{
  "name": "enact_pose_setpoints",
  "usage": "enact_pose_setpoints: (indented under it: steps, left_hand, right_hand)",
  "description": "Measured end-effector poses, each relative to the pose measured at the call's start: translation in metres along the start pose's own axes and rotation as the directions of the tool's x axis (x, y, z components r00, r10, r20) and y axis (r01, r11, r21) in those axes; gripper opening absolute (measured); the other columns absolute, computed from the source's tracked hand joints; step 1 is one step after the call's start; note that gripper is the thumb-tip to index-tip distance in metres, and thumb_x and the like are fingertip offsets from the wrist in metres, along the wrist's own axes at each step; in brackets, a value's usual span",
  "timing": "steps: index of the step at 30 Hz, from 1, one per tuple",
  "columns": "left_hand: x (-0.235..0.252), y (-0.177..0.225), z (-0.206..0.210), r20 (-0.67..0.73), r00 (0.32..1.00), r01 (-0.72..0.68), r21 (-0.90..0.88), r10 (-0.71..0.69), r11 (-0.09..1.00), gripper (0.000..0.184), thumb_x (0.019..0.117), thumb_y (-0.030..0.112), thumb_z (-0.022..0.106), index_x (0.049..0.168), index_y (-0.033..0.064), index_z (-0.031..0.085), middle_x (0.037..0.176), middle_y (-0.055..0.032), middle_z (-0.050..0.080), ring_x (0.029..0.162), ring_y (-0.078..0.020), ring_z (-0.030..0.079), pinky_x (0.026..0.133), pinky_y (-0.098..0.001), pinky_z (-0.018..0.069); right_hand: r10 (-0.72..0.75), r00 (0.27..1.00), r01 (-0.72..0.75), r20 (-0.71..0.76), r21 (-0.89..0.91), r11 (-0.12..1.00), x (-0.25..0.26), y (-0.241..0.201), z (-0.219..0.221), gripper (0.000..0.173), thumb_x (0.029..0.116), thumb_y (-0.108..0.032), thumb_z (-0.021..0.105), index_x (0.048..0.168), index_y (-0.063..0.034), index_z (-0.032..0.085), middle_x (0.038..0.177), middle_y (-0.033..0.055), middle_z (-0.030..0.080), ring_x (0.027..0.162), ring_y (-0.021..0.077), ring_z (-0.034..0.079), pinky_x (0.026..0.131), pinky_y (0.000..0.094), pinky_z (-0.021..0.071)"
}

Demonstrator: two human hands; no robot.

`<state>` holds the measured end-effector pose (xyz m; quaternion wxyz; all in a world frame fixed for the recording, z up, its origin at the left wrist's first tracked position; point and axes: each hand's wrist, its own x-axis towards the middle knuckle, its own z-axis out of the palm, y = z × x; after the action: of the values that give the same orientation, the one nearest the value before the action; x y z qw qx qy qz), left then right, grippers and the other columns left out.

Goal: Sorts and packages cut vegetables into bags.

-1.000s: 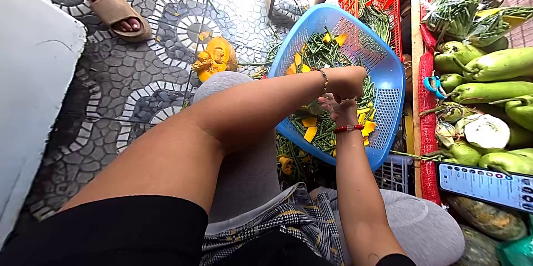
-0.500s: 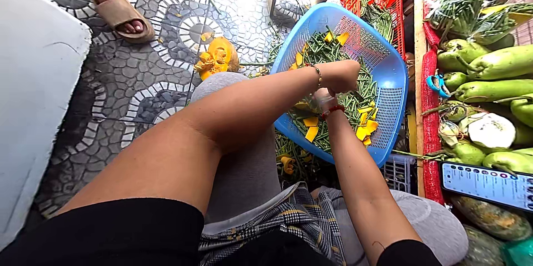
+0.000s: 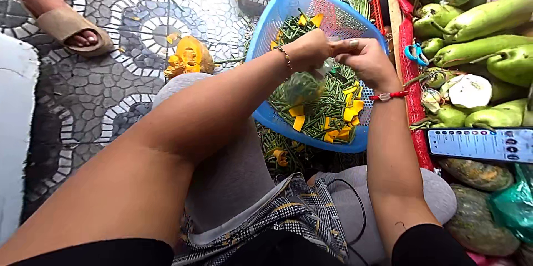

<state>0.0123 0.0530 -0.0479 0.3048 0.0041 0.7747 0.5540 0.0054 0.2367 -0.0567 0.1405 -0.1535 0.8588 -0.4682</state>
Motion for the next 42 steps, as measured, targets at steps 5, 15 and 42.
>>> enact_pose_setpoints:
  steps: [5,15,42]
  left_hand:
    - [0.016,-0.013,-0.004,-0.005,0.990,0.137,0.149,-0.138,0.979,0.031,0.1019,0.021,0.063,0.118,-0.0061,0.061,0.110,-0.0179,0.063,0.094,-0.0232,0.066,0.084,-0.0412,0.0575]
    - [0.022,-0.005,0.004,-0.087,0.986,-0.107,0.335,0.143,0.936,0.041,0.1035,0.020,0.061,0.132,-0.0086,0.055,0.110,-0.0234,0.065,0.095,-0.0315,0.068,0.085,-0.0494,0.0558]
    - [0.004,-0.008,-0.029,-0.204,0.976,0.005,0.395,0.082,0.919,0.021,0.1025,0.011,0.054,0.090,-0.0044,0.061,0.093,-0.0205,0.064,0.085,-0.0325,0.067,0.075,-0.0512,0.0544]
  right_hand:
    - [0.403,0.894,-0.438,-0.194,-0.197,0.877,-0.029,0.044,-0.030,0.026,0.1002,-0.007,0.059,0.124,0.0030,0.066,0.114,0.0189,0.069,0.094,0.0258,0.070,0.086,0.0451,0.0583]
    - [0.689,0.711,-0.656,-0.141,-0.489,0.576,-0.074,0.162,0.005,0.052,0.0922,-0.015,0.076,0.137,0.0047,0.059,0.134,0.0340,0.058,0.129,0.0502,0.054,0.107,0.0673,0.0405]
    - [0.241,0.955,-0.176,0.171,-0.326,0.929,0.058,-0.014,0.057,0.020,0.0889,0.000,0.072,0.109,0.0012,0.070,0.100,0.0144,0.071,0.089,0.0217,0.067,0.084,0.0464,0.0543]
